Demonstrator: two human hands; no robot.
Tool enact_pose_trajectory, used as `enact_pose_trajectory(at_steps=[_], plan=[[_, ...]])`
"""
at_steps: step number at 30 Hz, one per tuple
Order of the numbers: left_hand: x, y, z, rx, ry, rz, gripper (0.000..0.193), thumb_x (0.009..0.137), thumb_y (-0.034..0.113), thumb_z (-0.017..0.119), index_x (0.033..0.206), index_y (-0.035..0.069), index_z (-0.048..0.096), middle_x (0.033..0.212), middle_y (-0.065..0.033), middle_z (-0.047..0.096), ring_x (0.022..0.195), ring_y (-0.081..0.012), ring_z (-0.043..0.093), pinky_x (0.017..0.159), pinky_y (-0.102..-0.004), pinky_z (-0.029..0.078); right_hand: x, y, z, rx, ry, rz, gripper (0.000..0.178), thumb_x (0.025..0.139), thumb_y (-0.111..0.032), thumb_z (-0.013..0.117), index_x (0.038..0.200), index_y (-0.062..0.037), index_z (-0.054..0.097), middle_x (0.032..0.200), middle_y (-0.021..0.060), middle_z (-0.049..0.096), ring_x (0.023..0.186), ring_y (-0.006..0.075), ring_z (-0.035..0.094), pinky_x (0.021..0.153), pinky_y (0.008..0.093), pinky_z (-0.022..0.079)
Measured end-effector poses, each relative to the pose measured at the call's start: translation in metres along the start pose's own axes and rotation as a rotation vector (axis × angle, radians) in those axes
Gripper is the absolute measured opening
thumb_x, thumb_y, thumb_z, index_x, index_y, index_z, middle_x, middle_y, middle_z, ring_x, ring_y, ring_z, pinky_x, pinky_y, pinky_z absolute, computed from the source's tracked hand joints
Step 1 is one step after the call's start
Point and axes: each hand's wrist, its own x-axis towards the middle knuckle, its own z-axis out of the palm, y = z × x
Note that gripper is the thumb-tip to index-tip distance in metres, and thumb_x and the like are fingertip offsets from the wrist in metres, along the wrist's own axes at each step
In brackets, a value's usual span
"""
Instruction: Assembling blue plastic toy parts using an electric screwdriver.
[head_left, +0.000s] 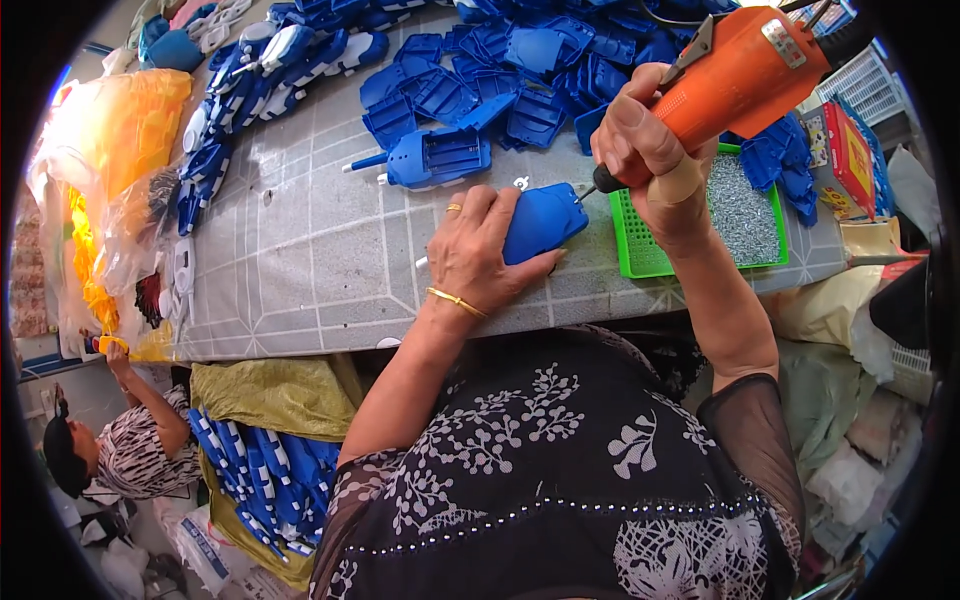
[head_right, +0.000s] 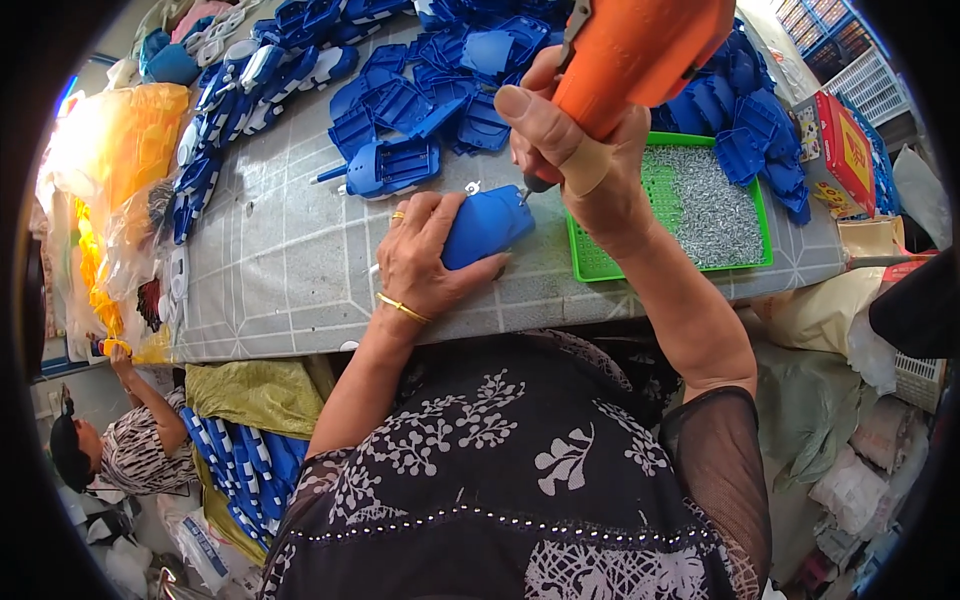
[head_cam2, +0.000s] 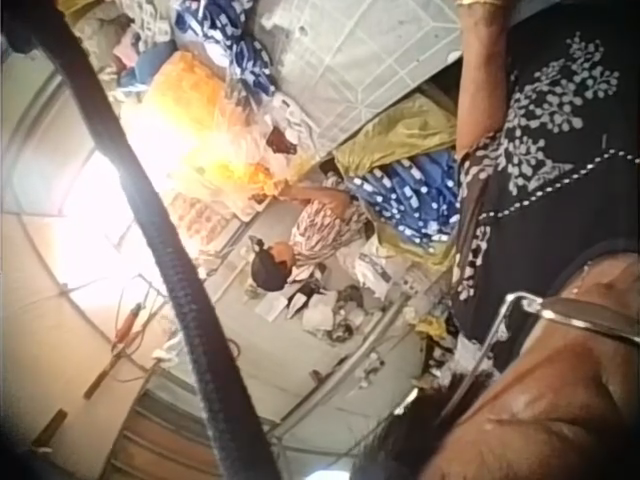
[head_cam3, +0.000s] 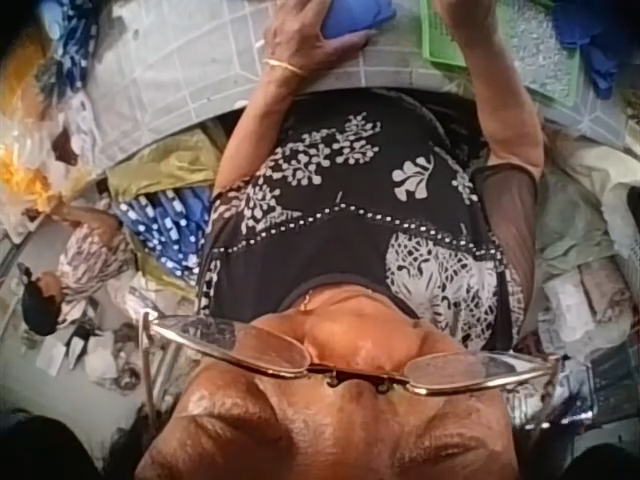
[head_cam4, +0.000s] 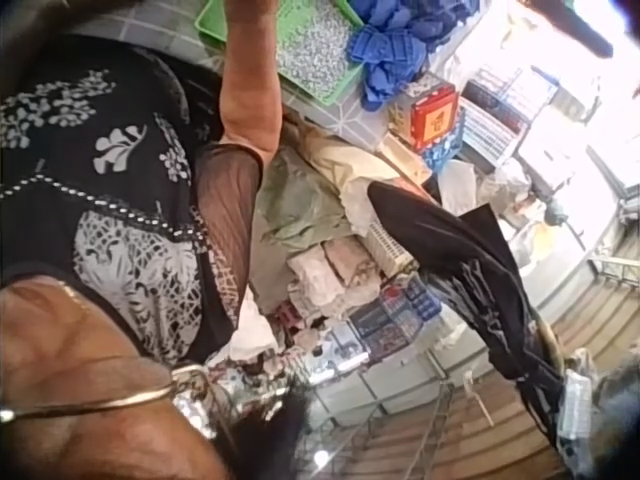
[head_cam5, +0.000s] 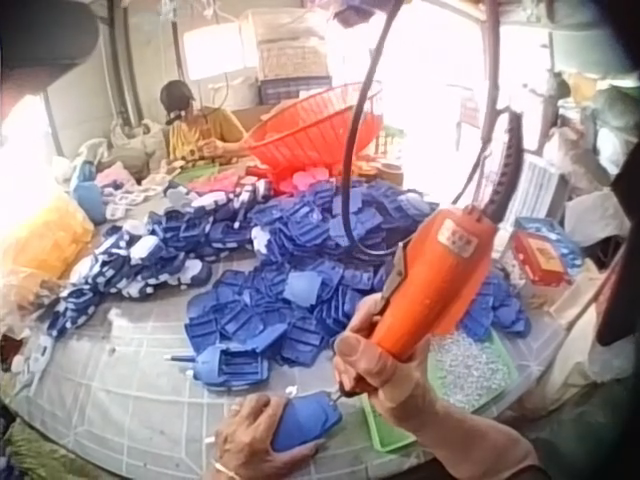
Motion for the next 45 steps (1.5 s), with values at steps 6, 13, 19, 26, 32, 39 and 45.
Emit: enact_pose_trajectory(at_steps=[6,13,19,26,32,39,45], plan=[[0.000,-0.002,0.001,-0.004,0.007,0.008,0.072,0.065,0.041,0.090,0.121,0.004,0.062,0.105,-0.0131,0.059,0.095,-0.0356,0.060,0.079,-0.0450,0.052,0.000,0.000,0.000,-0.008,-0.003,-0.023,0.025,0.089,-0.018,0.079,0.099,-0.0017,0.062,0.067,0.0011,0.058,0.054,0.0078,0.056,0.050,0.0234,0.045],[0.000,-0.003,0.002,0.001,0.009,0.011,0.073,0.066,0.042,0.089,0.121,0.004,0.062,0.105,-0.0135,0.059,0.095,-0.0363,0.061,0.079,-0.0454,0.052,0.000,0.002,0.007,-0.039,-0.011,0.015,0.023,0.090,-0.017,0.078,0.095,-0.0027,0.061,0.068,0.0007,0.058,0.054,0.0072,0.056,0.049,0.0223,0.042],[0.000,-0.001,0.001,0.025,-0.006,0.019,0.073,0.066,0.042,0.089,0.122,0.003,0.061,0.104,-0.0135,0.058,0.095,-0.0363,0.060,0.079,-0.0453,0.052,0.000,0.004,0.006,-0.063,-0.061,0.048,0.023,0.089,-0.017,0.078,0.084,-0.0056,0.059,0.063,-0.0012,0.054,0.052,0.0055,0.054,0.047,0.0211,0.039],[0.002,-0.001,0.001,0.026,-0.028,0.017,0.072,0.066,0.042,0.088,0.120,0.002,0.060,0.103,-0.0134,0.057,0.094,-0.0361,0.060,0.078,-0.0455,0.052,-0.001,0.012,0.001,0.003,-0.049,0.082,0.022,0.089,-0.012,0.077,0.079,-0.0058,0.059,0.063,-0.0017,0.054,0.050,0.0051,0.052,0.046,0.0201,0.037],[0.002,0.001,-0.003,0.057,-0.051,0.017,0.071,0.068,0.043,0.087,0.120,0.002,0.061,0.102,-0.0134,0.057,0.094,-0.0360,0.059,0.078,-0.0460,0.052,-0.004,0.015,0.008,-0.131,-0.126,0.069,0.024,0.089,-0.006,0.073,0.086,-0.0078,0.049,0.066,0.0003,0.048,0.048,0.0090,0.048,0.048,0.0255,0.043],[-0.002,0.003,-0.002,0.047,-0.021,0.004,0.069,0.069,0.042,0.086,0.120,0.004,0.062,0.104,-0.0134,0.058,0.096,-0.0364,0.059,0.080,-0.0460,0.052,0.008,-0.002,0.000,0.011,-0.053,-0.009,0.029,0.089,-0.014,0.077,0.104,-0.0041,0.055,0.072,0.0008,0.055,0.056,0.0090,0.055,0.053,0.0240,0.044],[-0.004,0.001,-0.003,0.019,0.221,0.101,0.077,0.067,0.038,0.090,0.129,0.003,0.061,0.117,-0.0172,0.060,0.103,-0.0379,0.060,0.088,-0.0459,0.052,0.043,-0.029,-0.046,-0.357,0.318,-0.245,0.045,0.093,-0.022,0.077,0.126,-0.0007,0.054,0.081,0.0015,0.062,0.067,0.0091,0.061,0.064,0.0241,0.049]])
